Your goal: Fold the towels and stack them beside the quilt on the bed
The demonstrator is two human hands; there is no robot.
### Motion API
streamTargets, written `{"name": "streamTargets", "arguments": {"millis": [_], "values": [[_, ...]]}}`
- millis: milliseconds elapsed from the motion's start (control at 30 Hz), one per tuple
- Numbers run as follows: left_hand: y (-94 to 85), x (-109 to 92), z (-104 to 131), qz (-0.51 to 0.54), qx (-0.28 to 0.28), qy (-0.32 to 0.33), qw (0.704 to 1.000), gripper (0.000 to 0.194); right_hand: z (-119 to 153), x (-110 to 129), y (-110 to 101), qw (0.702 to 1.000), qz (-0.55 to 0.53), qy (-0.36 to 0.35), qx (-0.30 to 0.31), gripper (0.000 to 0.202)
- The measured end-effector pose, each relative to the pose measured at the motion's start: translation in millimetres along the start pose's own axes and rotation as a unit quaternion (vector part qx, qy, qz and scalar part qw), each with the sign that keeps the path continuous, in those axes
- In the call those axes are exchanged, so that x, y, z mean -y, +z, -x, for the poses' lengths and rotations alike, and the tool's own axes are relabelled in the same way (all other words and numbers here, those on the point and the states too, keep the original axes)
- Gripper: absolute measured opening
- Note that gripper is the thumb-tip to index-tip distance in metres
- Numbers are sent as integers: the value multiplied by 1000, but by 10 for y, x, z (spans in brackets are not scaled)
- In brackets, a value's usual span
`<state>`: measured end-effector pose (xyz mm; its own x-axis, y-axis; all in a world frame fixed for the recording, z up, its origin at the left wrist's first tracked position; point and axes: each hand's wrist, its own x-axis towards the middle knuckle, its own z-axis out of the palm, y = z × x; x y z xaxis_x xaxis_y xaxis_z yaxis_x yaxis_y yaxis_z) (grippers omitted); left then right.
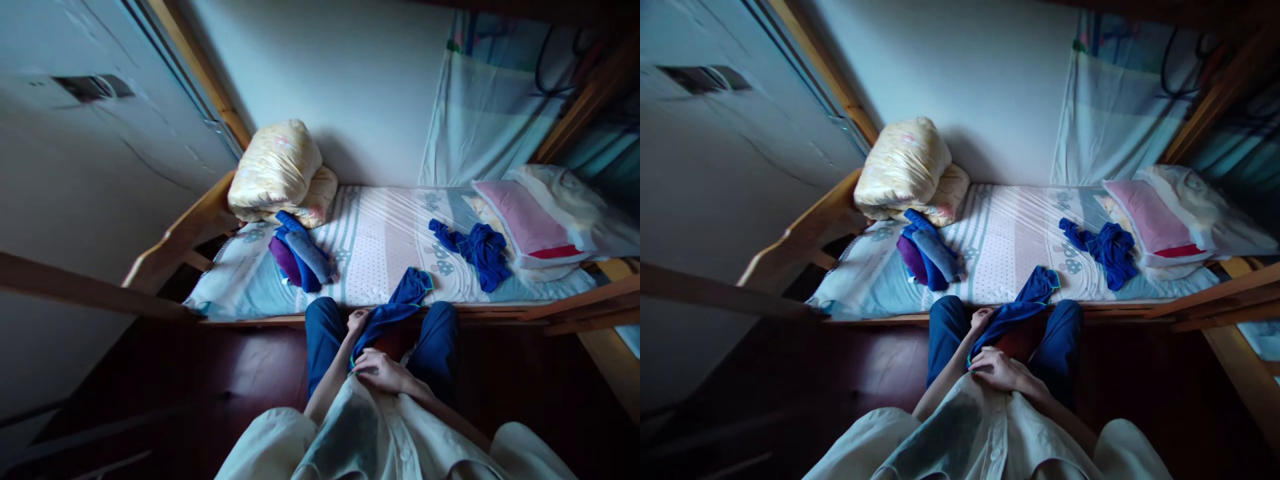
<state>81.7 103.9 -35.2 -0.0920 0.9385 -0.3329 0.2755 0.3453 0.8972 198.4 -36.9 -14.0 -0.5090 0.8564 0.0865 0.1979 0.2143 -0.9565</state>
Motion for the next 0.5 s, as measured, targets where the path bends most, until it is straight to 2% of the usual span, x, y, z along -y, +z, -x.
{"name": "streamTargets", "arguments": {"millis": [133, 200, 300, 400, 467, 500], "values": [[-87, -245, -180, 35, -72, -4, 997, 28, -36, 14, -19, 1000, 8, 19, 10, 19], [-156, -473, -218, 88, -78, 52, 992, 33, -52, 15, 22, 999, 10, 27, 20, 19], [-337, -909, -101, 178, -48, 194, 964, 43, -75, 104, 23, 999, 11, 36, 6, 23], [-616, -1366, 187, 196, -35, 325, 925, 42, -125, 394, -202, 997, 25, 10, -77, 27], [-820, -1632, 401, 188, -29, 391, 900, 40, -201, 675, -485, 979, 59, -34, -192, 26], [-916, -1748, 499, 181, -23, 418, 890, 39, -258, 817, -646, 959, 85, -58, -263, 27]]}}
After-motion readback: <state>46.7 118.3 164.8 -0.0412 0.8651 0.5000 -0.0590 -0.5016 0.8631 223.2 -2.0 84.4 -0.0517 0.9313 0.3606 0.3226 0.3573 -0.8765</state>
